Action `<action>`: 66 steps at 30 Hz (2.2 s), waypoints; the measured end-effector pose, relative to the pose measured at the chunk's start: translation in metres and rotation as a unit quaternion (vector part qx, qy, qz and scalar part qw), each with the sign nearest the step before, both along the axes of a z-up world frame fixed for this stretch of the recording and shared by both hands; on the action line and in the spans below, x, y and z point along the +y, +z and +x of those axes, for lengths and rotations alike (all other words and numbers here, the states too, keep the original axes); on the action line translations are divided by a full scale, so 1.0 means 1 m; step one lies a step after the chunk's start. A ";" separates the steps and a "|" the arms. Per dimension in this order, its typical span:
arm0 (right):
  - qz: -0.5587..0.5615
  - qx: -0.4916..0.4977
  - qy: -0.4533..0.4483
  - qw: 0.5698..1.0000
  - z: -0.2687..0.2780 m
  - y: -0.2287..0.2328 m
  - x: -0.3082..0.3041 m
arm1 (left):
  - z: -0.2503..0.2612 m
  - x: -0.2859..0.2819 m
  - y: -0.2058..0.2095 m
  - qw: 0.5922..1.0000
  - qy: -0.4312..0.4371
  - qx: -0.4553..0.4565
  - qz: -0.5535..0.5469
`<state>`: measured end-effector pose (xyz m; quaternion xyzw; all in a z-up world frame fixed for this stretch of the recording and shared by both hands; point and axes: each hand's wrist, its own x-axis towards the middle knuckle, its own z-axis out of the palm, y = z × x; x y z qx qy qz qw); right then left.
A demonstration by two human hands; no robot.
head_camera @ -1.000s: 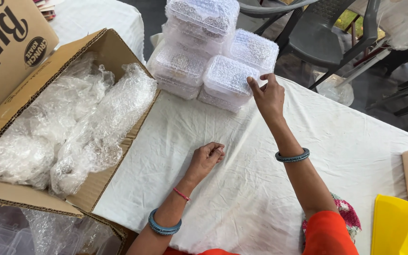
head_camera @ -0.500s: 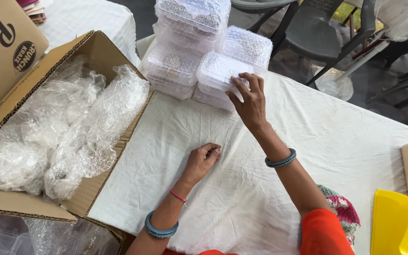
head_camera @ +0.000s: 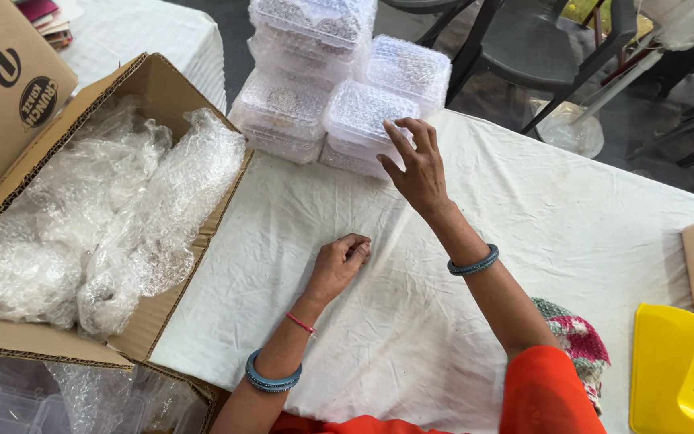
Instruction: The person wraps a small wooden object in bubble wrap and secures it with tape from a yellow dispenser. They then wipe the wooden object with a patterned cloth and place it into a clear plastic container.
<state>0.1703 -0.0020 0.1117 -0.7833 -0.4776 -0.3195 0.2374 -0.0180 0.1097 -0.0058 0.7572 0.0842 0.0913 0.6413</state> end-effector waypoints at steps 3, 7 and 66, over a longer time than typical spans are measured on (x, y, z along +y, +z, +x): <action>0.040 0.047 0.016 0.998 -0.015 0.003 -0.026 | 0.000 0.001 -0.001 1.000 0.000 -0.002 -0.009; 0.074 0.095 -0.024 0.992 -0.043 -0.009 -0.091 | 0.000 0.002 -0.004 1.000 -0.007 -0.006 0.001; -0.150 0.413 -0.580 0.686 -0.129 -0.040 -0.675 | 0.055 -0.140 0.037 0.974 -0.182 -0.030 0.130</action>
